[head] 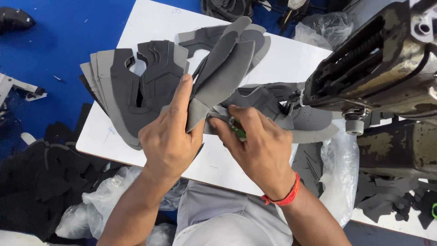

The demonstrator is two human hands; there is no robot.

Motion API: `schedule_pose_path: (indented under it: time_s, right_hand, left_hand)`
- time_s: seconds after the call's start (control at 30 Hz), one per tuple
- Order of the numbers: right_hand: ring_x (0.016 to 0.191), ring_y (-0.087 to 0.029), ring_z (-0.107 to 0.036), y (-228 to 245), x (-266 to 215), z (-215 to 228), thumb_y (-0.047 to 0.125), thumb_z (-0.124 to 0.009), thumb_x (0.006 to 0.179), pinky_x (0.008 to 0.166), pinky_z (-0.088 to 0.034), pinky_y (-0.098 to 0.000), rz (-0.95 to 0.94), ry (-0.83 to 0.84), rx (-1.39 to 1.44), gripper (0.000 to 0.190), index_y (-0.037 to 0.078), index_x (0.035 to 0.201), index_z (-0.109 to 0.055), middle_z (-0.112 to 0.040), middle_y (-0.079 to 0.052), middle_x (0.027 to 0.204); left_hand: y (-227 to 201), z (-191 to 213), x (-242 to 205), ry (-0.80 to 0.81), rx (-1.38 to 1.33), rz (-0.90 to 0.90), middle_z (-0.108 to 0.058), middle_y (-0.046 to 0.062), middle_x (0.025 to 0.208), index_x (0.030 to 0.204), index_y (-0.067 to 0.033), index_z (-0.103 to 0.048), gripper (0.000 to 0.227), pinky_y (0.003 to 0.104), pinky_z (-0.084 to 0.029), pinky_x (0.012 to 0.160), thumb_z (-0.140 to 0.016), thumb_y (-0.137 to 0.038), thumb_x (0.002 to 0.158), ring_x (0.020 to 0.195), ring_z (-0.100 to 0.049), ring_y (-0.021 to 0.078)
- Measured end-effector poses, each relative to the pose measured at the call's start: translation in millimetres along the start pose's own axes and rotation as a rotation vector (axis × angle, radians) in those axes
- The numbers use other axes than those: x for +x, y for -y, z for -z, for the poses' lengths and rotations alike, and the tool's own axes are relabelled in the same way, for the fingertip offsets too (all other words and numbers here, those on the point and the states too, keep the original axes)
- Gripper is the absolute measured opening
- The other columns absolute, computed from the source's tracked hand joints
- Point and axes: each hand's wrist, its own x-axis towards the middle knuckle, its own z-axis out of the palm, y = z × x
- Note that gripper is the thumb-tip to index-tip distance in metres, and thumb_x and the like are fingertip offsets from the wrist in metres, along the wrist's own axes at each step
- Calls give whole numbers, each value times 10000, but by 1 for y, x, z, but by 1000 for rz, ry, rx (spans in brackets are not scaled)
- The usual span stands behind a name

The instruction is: The person uses a sewing machine to stitch together gray and black material pieces. They guide the materials under the needle, sew along the edges, and then use scissors to cut the thread before moving the finished piece aside.

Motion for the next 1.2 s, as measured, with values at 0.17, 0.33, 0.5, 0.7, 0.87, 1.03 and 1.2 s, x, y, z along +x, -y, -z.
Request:
schedule_pose_path:
  time_s: [0.17, 0.33, 0.5, 0.7, 0.87, 1.03, 1.2]
  right_hand:
    - [589, -169, -658, 2, 4, 2, 211, -837, 948, 506, -464, -307, -2, 20, -8, 272, 45, 1008, -631, -688, -37, 757]
    - [533, -161, -617, -6, -17, 6, 231, -831, 969, 494, -440, -310, -78, 74, 82, 260, 71, 998, -629, -646, -45, 703]
    - [400, -185, -544, -23, -71, 5, 344, -900, 721, 415, -392, -331, -397, 380, 334, 487, 41, 1007, -648, -583, -62, 522]
    - [681, -87, -746, -48, -133, 3, 95, -781, 891, 569, -538, -223, -418, 270, 508, 170, 59, 981, -641, -757, -33, 811]
    - [644, -83, -620, -81, -167, 30, -20, -738, 847, 568, -480, -224, -586, 63, 404, 185, 29, 1002, -649, -716, -31, 833]
    - [617, -39, -551, -109, -152, 49, -61, -642, 928, 569, -424, -195, -770, -202, 355, 360, 9, 1279, -599, -634, 17, 720]
    - [606, -10, -430, -141, -130, 41, 76, -657, 1016, 525, -328, -187, -986, -220, 611, 421, 39, 1434, -635, -510, 63, 700]
  left_hand:
    - [0, 2, 3, -3, 28, -44, -756, 131, 1196, 1393, 110, -552, 466, 282, -542, 631, -764, 56, 982, 740, -708, 135]
    - [10, 15, 14, -36, 61, -52, -695, 77, 857, 1343, 159, -578, 412, 301, -500, 551, -776, 27, 1007, 607, -663, 130]
    - [31, 22, 43, -270, 227, -289, -804, 217, 1070, 1401, 92, -558, 469, 284, -499, 580, -834, -43, 1047, 648, -675, 153]
    - [29, -45, 81, -40, 321, -318, -703, 93, 1358, 1559, -152, -475, 469, 341, -622, 981, -658, -206, 1130, 1205, -730, 267]
    - [-25, -59, 15, 519, -402, 63, -618, 90, 796, 905, -9, -656, 437, 383, -475, 585, -658, -433, 1014, 650, -614, 244]
    - [-53, -112, -74, 1354, -826, 746, -703, 20, 624, 740, -32, -745, 590, 254, -552, 571, -635, -578, 932, 595, -695, 94]
    - [-68, -153, -87, 698, -1577, 1177, -730, 91, 821, 941, 51, -683, 509, 283, -525, 593, -648, -447, 1041, 675, -653, 136]
